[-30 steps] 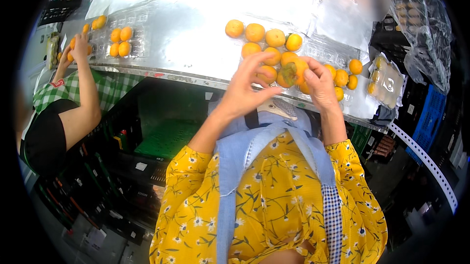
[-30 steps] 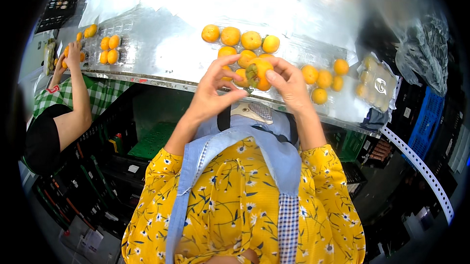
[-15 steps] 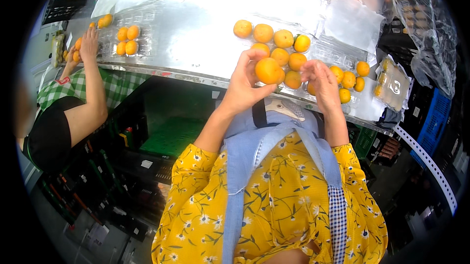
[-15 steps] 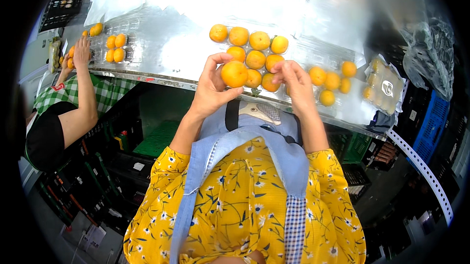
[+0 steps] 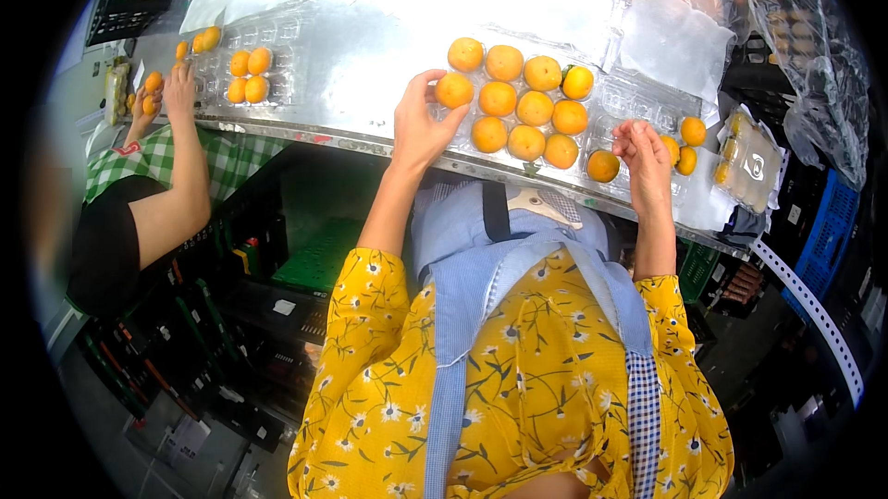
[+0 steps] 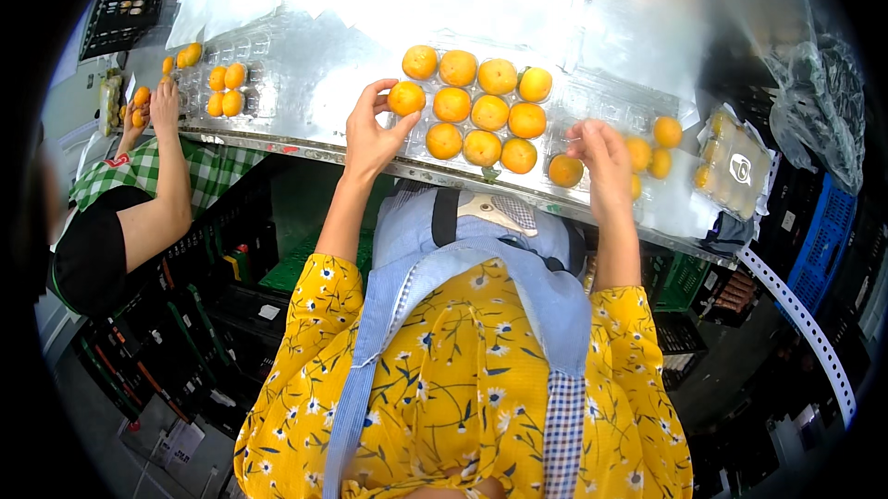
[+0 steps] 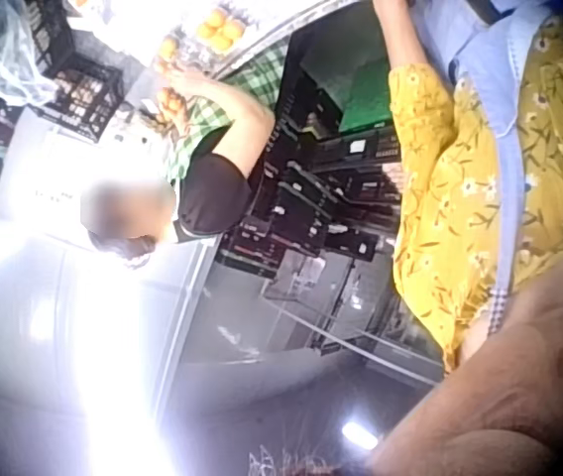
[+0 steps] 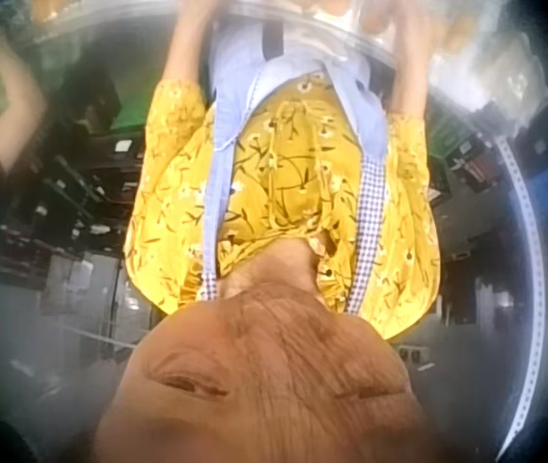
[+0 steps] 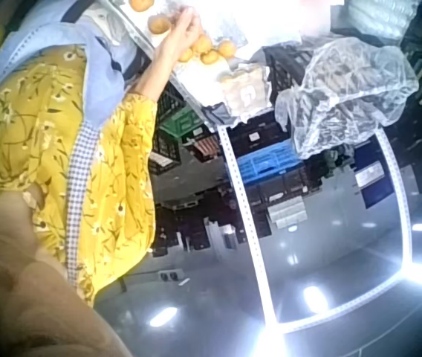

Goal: The person arranges oranges on a metal table, places them into clear plastic bags, and seals the bags. They also handle small white labels and place them on the packaged fruit. The person works alongside another individual who performs similar packaging tasks.

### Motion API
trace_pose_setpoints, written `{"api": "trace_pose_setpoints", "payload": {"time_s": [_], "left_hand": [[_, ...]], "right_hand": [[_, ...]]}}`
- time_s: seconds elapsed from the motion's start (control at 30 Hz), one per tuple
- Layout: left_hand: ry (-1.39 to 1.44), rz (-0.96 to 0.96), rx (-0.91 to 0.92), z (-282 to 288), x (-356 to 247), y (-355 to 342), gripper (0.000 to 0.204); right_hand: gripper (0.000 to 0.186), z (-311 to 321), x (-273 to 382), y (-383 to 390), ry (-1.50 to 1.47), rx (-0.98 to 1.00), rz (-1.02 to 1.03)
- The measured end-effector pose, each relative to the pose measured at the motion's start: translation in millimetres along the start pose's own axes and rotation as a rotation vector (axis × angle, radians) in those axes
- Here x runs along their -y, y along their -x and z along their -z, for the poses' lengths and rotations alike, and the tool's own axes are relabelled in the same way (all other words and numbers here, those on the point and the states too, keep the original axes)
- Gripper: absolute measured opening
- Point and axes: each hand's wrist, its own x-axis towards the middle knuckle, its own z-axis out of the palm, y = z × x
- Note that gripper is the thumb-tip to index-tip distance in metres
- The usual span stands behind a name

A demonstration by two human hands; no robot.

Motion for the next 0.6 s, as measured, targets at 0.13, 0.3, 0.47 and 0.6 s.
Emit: {"api": "trace_pose_setpoints", "payload": {"time_s": [0.13, 0.3, 0.47, 0.6], "left_hand": [[-0.293, -0.187, -0.06, -6, 5, -4, 0.046], [-0.328, -0.119, -0.058, -10, 10, -3, 0.05], [-0.353, -0.086, -0.016, -8, 13, -3, 0.052], [-0.355, -0.083, -0.064, -7, 0, -2, 0.053]], "right_hand": [[0.022, 3, -4, 0, 0.029, 0.003, 0.015], [0.018, 3, -9, -1, 0.062, -0.017, 0.001], [0.016, -17, -12, -5, 0.425, 0.044, 0.219], [0.03, -60, -4, -11, 0.934, 0.069, 0.667]]}}
